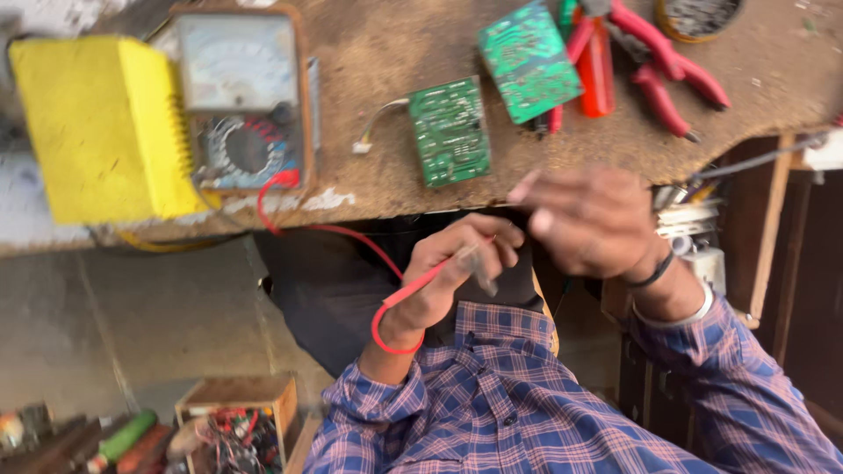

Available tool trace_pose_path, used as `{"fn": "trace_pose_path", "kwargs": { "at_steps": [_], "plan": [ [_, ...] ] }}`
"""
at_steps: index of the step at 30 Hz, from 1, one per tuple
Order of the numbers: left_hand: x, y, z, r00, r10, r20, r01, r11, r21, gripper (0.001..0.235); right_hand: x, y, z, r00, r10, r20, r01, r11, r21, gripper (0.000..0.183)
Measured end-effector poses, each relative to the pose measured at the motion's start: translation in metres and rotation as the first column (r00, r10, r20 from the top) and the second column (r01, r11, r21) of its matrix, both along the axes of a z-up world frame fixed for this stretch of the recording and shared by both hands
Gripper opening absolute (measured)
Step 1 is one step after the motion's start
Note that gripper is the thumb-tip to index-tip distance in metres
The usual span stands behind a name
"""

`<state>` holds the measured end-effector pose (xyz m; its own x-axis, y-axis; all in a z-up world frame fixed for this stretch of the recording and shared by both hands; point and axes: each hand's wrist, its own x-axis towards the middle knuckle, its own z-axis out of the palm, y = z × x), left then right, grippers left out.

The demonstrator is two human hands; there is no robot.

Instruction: The person uses a soldering iron and solder wire to attach components to a green circuit board. They also use multimeter probes to test connections on the board while seated at a workbench.

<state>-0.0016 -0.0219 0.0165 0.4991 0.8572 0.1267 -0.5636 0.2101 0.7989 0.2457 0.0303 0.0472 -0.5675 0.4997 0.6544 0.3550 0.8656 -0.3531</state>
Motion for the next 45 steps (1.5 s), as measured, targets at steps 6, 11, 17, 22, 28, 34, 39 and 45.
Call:
{"fn": "trace_pose_path", "kwargs": {
  "at_steps": [6,11,17,22,28,34,39,45],
  "plan": [
    [-0.003,-0.006,-0.018,0.927,0.103,0.361,0.064,0.904,-0.423,0.054,0.180,0.005,-0.038,0.367,-0.929,0.048,0.925,0.370,0.084,0.007],
    [-0.023,-0.004,-0.031,0.929,0.081,0.361,0.099,0.885,-0.454,0.063,0.252,-0.016,-0.060,0.199,-0.971,0.135,0.973,0.180,-0.145,0.024],
    [-0.043,-0.001,-0.023,0.929,0.199,0.312,-0.026,0.877,-0.480,0.082,0.240,-0.010,-0.051,0.290,-0.940,0.181,0.955,0.272,-0.118,0.034],
    [-0.048,0.001,-0.028,0.880,0.211,0.425,-0.015,0.907,-0.420,0.092,0.230,-0.006,-0.042,0.283,-0.916,0.284,0.958,0.280,-0.052,0.039],
    [-0.046,0.001,-0.028,0.865,0.245,0.437,-0.018,0.887,-0.462,0.093,0.208,-0.005,-0.019,0.274,-0.898,0.345,0.955,0.211,-0.210,0.031],
    [-0.033,-0.004,-0.027,0.869,0.150,0.472,0.130,0.850,-0.510,0.098,0.184,-0.003,0.003,0.350,-0.827,0.440,0.933,0.347,-0.092,0.023],
    [0.005,-0.039,-0.031,0.918,-0.155,0.366,0.309,0.858,-0.411,0.103,0.162,0.002,0.014,0.313,-0.841,0.441,0.949,0.300,-0.101,0.020],
    [0.038,-0.083,-0.048,0.912,-0.402,-0.082,0.384,0.907,-0.175,0.104,0.152,-0.001,0.019,0.391,-0.886,0.250,0.914,0.342,-0.216,0.020]
  ]
}}
